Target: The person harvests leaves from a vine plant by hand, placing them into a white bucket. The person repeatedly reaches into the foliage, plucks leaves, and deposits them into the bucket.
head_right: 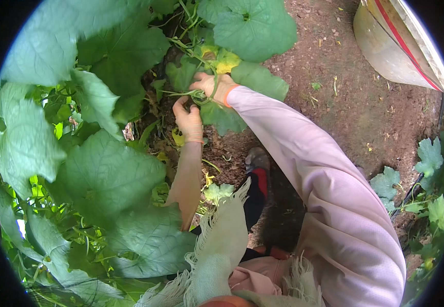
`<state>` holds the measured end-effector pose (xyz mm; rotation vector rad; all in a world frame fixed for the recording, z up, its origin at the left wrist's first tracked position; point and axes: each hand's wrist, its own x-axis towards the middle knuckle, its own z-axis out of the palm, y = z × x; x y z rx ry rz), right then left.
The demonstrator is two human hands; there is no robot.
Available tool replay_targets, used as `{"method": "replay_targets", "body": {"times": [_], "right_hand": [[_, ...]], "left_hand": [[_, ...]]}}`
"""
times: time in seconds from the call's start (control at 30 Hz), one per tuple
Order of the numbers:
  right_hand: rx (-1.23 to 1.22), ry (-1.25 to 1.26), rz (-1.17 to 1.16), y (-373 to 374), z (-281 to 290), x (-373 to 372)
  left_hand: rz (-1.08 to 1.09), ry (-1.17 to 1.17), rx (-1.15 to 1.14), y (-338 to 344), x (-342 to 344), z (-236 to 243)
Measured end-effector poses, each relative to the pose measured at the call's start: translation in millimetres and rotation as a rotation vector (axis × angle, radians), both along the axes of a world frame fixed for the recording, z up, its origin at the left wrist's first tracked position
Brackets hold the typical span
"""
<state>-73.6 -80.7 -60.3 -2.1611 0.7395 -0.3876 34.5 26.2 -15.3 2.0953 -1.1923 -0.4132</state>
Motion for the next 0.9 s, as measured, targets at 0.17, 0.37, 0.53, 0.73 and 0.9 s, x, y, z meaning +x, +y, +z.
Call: {"method": "replay_targets", "body": {"times": [0.17, 0.37, 0.53, 0.73, 0.9], "right_hand": [[0.025, 0.24, 0.009, -6.5, 15.6, -0.1], [0.5, 0.029, -0.453, -36.3, 0.9, 4.1], [0.854, -0.336, -0.371, -45.1, 3.5, 24.2], [-0.144, 0.057, 0.065, -24.2, -16.1, 32.0], [-0.242, 0.425, 0.034, -33.8, -0.8, 45.7]], "left_hand": [[-0.358, -0.377, -0.005, -1.7, -25.8, 3.3], [-0.527, -0.265, -0.121, -2.5, -8.7, 19.3], [-0.492, -0.368, -0.081, 12.9, -4.5, 16.2], [-0.527, -0.445, -0.028, 16.0, -10.6, 22.7], [-0.282, -0.124, -0.079, 16.8, -1.3, 17.2]]}}
